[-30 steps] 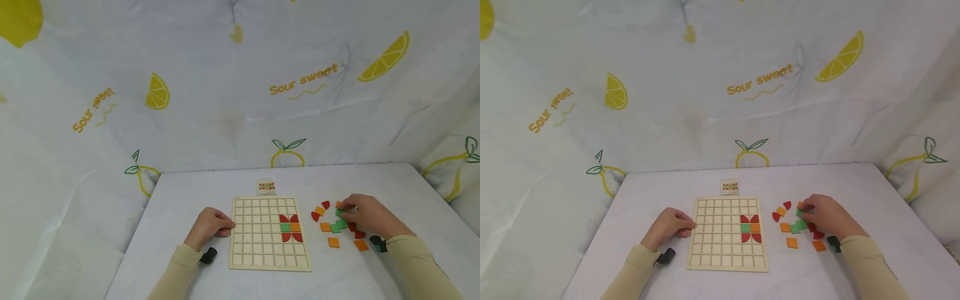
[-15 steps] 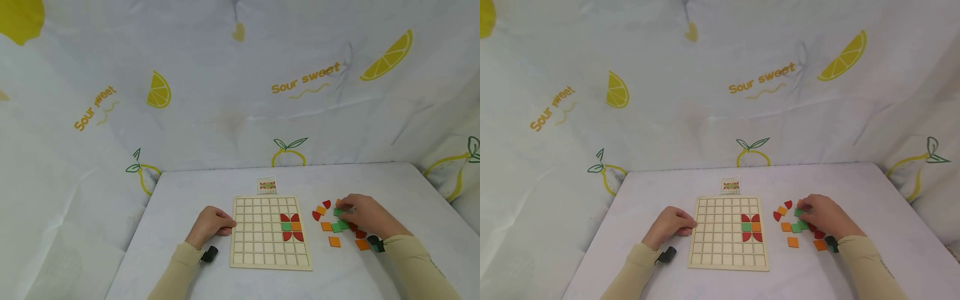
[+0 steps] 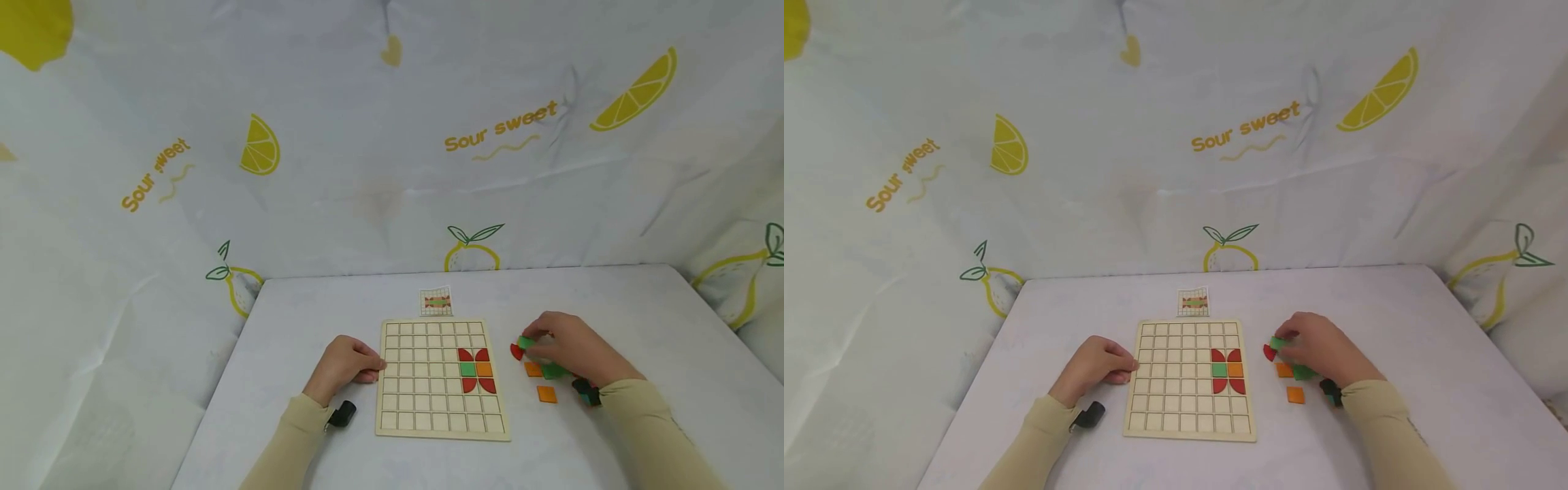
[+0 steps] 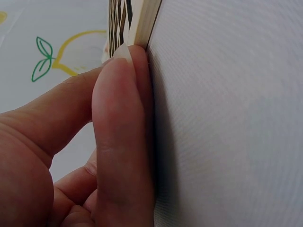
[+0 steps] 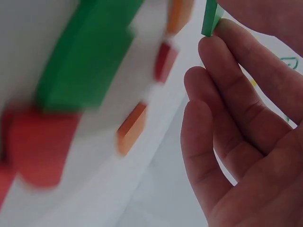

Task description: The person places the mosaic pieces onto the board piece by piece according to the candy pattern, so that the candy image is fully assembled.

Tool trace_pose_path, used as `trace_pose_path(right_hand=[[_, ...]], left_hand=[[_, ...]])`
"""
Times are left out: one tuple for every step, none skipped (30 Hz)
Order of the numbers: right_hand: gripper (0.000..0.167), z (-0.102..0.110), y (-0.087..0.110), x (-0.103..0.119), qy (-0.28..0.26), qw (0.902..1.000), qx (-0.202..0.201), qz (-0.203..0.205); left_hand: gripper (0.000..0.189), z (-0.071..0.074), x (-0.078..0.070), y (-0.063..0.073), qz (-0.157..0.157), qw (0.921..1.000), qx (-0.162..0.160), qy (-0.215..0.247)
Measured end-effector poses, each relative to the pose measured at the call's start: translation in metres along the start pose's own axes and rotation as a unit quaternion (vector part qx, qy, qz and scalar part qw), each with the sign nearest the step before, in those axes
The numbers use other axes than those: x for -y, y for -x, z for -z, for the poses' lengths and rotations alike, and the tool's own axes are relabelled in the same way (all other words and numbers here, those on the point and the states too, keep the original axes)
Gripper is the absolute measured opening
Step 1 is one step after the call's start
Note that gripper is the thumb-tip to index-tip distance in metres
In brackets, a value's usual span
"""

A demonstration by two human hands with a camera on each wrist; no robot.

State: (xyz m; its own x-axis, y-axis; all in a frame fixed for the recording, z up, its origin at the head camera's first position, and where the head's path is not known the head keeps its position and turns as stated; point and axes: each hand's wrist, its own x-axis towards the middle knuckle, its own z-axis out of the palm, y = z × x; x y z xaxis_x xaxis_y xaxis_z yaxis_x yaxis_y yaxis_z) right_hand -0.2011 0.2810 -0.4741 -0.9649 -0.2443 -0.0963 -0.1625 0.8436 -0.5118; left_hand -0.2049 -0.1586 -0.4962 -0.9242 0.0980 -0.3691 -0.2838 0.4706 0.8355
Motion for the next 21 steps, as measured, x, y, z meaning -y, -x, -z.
trace_pose_path(right_hand=[[0.023, -0.002, -0.002, 0.005, -0.001, 1.0000, 0.002, 0.001], [0.022, -0.005, -0.005, 0.011, -0.003, 1.0000, 0.003, 0.003], [0.021, -0.007, -0.007, 0.017, -0.005, 1.0000, 0.005, 0.005], [0.020, -0.009, -0.009, 0.022, -0.009, 0.9999, 0.005, 0.006], [0.021, -0.011, -0.010, 0.027, -0.008, 0.9999, 0.007, 0.012], [0.021, -0.014, -0.011, 0.032, -0.010, 0.9998, 0.007, 0.015], [0.020, -0.017, -0.012, 0.037, -0.012, 0.9997, 0.009, 0.022], [0.020, -0.019, -0.013, 0.042, -0.014, 0.9994, 0.009, 0.029], [0.020, -0.021, -0.013, 0.046, -0.014, 0.9992, 0.011, 0.036], [0.019, -0.024, -0.014, 0.051, -0.013, 0.9989, 0.011, 0.043], [0.019, -0.027, -0.014, 0.055, -0.011, 0.9986, 0.013, 0.051], [0.018, -0.030, -0.015, 0.060, -0.011, 0.9984, 0.014, 0.054], [0.017, -0.032, -0.015, 0.064, -0.009, 0.9981, 0.015, 0.058], [0.017, -0.034, -0.015, 0.068, -0.006, 0.9979, 0.016, 0.062], [0.017, -0.037, -0.014, 0.072, -0.002, 0.9976, 0.017, 0.067], [0.017, -0.039, -0.014, 0.076, 0.002, 0.9973, 0.016, 0.072], [0.017, -0.041, -0.014, 0.080, 0.005, 0.9971, 0.016, 0.075], [0.017, -0.044, -0.013, 0.084, 0.005, 0.9969, 0.017, 0.077], [0.017, -0.045, -0.012, 0.087, 0.004, 0.9965, 0.016, 0.082], [0.017, -0.047, -0.011, 0.090, 0.004, 0.9960, 0.016, 0.087], [0.017, -0.049, -0.011, 0.092, 0.005, 0.9957, 0.015, 0.091]], left_hand=[[0.022, 0.000, 0.000, 0.000, 0.000, 1.0000, 0.001, 0.001], [0.022, 0.000, -0.001, 0.000, 0.001, 1.0000, 0.002, 0.002], [0.022, 0.000, -0.001, 0.000, 0.001, 1.0000, 0.002, 0.003], [0.022, 0.000, -0.001, 0.000, 0.000, 1.0000, 0.003, 0.005], [0.022, 0.000, -0.001, 0.000, -0.001, 1.0000, 0.004, 0.006], [0.021, 0.000, -0.001, 0.000, -0.002, 1.0000, 0.004, 0.007], [0.021, 0.000, -0.001, 0.000, -0.003, 0.9999, 0.005, 0.008], [0.021, 0.000, 0.000, 0.000, -0.003, 0.9999, 0.006, 0.009], [0.021, 0.000, 0.000, 0.000, -0.005, 0.9999, 0.006, 0.010], [0.021, 0.000, 0.000, 0.000, -0.008, 0.9999, 0.007, 0.011], [0.021, 0.000, 0.001, 0.000, -0.009, 0.9999, 0.007, 0.011], [0.021, 0.000, 0.001, -0.001, -0.008, 0.9999, 0.007, 0.012], [0.021, 0.000, 0.001, -0.001, -0.008, 0.9999, 0.007, 0.013], [0.021, 0.000, 0.001, -0.001, -0.010, 0.9999, 0.006, 0.011], [0.021, 0.000, 0.001, 0.000, -0.011, 0.9999, 0.006, 0.010], [0.021, 0.000, 0.001, 0.000, -0.012, 0.9999, 0.005, 0.008], [0.021, 0.000, 0.001, 0.000, -0.012, 0.9999, 0.005, 0.008], [0.021, 0.000, 0.001, 0.000, -0.013, 0.9999, 0.005, 0.008], [0.021, 0.001, 0.002, 0.001, -0.013, 0.9999, 0.005, 0.009], [0.021, 0.001, 0.002, 0.001, -0.014, 0.9998, 0.006, 0.010], [0.021, 0.001, 0.002, 0.001, -0.012, 0.9998, 0.007, 0.014]])
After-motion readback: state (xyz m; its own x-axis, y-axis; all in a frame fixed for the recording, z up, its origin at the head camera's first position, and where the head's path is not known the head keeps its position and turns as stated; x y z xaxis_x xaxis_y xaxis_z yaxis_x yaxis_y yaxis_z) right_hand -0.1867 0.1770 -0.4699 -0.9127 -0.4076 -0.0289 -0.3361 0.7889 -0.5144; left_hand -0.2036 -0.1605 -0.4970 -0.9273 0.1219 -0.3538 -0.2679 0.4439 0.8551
